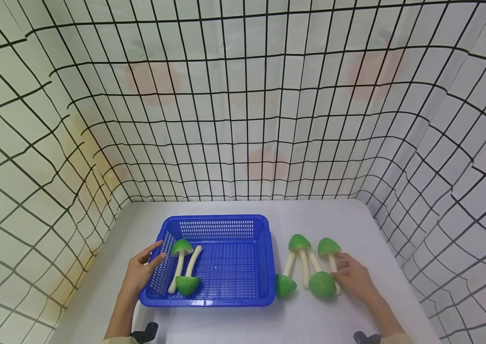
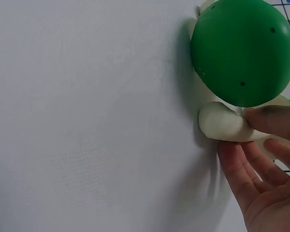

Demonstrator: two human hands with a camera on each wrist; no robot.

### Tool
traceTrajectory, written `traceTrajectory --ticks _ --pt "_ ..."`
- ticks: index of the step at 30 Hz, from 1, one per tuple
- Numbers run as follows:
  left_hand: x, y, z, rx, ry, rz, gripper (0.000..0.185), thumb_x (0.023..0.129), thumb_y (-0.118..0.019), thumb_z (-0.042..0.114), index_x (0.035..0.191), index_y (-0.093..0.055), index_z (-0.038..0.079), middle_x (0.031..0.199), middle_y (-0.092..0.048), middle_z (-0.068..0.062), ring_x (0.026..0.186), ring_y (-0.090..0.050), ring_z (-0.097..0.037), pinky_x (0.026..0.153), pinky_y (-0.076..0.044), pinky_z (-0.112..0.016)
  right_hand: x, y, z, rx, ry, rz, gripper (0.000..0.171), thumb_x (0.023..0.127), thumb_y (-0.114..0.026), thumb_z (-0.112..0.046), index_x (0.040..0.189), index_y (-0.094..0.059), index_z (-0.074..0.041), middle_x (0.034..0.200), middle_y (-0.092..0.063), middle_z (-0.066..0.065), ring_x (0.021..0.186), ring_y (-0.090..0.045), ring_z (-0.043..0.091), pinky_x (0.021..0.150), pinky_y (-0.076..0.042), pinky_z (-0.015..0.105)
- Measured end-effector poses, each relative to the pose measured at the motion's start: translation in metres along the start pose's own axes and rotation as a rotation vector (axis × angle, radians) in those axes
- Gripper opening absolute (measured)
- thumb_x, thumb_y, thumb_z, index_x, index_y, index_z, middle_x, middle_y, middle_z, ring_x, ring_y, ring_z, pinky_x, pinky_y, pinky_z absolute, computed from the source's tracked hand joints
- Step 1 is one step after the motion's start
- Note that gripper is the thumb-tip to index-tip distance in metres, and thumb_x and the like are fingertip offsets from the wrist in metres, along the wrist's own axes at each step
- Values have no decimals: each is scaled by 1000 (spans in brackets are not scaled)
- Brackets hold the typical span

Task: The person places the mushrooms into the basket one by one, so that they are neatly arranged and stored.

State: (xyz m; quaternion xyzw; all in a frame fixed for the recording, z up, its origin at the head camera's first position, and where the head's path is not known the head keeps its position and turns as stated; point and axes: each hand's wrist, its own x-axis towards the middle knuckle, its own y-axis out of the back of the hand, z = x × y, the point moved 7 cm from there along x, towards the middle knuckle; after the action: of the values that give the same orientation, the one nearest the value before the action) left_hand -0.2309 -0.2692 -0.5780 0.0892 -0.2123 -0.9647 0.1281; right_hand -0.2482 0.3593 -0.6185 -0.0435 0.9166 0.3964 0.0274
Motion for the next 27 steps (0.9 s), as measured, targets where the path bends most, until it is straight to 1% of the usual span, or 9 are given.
traceTrajectory --ticks 3,5,9,13,15,21,24,27 --pt "0 0 0 0 4 -1 49 97 -72 35 144 -62 27 101 -51 -8 106 -50 -28 76 -45 -31 2 -1 0 11 5 -11 70 89 -78 -13 147 -45 4 122 -67 27 91 -72 21 67 -56 24" --pt "0 0 0 -1 5 2 49 97 -73 36 144 -62 27 101 -51 -9 105 -50 -28 76 -46 -31 3 -1 0 10 9 -13 69 88 -78 -11 147 -45 6 121 -67 27 91 -72 22 68 -56 24" --pt "-1 0 0 1 4 12 50 96 -73 37 144 -62 26 102 -51 -9 104 -50 -28 74 -47 -30 6 -1 1 -18 20 -9 63 89 -77 -15 142 -50 9 118 -69 26 94 -74 29 68 -56 25" --pt "-2 0 0 -1 9 6 51 96 -73 38 145 -62 26 107 -52 -11 106 -50 -29 75 -48 -30 7 -3 2 -37 17 0 60 91 -77 -20 137 -54 12 115 -70 24 93 -74 31 67 -57 25" --pt "-2 0 -1 -1 13 1 51 96 -73 38 145 -61 27 109 -54 -12 108 -51 -30 76 -49 -30 7 -3 2 -38 7 5 59 92 -77 -21 135 -55 12 113 -71 23 92 -74 30 67 -57 25" --pt "-2 0 -1 13 8 -3 52 96 -73 40 145 -61 28 109 -54 -11 109 -50 -29 79 -48 -32 4 0 -2 -39 7 23 54 91 -76 -19 133 -58 9 111 -71 21 88 -73 24 64 -55 24" --pt "-1 -1 0 8 6 -6 52 96 -72 40 145 -61 28 108 -53 -12 109 -50 -29 78 -47 -31 2 4 -6 -35 8 31 54 91 -76 -19 134 -58 10 111 -71 21 85 -71 19 62 -55 24" --pt "-2 0 0 -2 10 -3 51 96 -73 39 145 -61 28 108 -52 -12 106 -50 -29 76 -48 -30 1 8 -9 -3 -3 38 54 91 -75 -17 134 -57 10 112 -70 23 84 -71 18 61 -57 25"
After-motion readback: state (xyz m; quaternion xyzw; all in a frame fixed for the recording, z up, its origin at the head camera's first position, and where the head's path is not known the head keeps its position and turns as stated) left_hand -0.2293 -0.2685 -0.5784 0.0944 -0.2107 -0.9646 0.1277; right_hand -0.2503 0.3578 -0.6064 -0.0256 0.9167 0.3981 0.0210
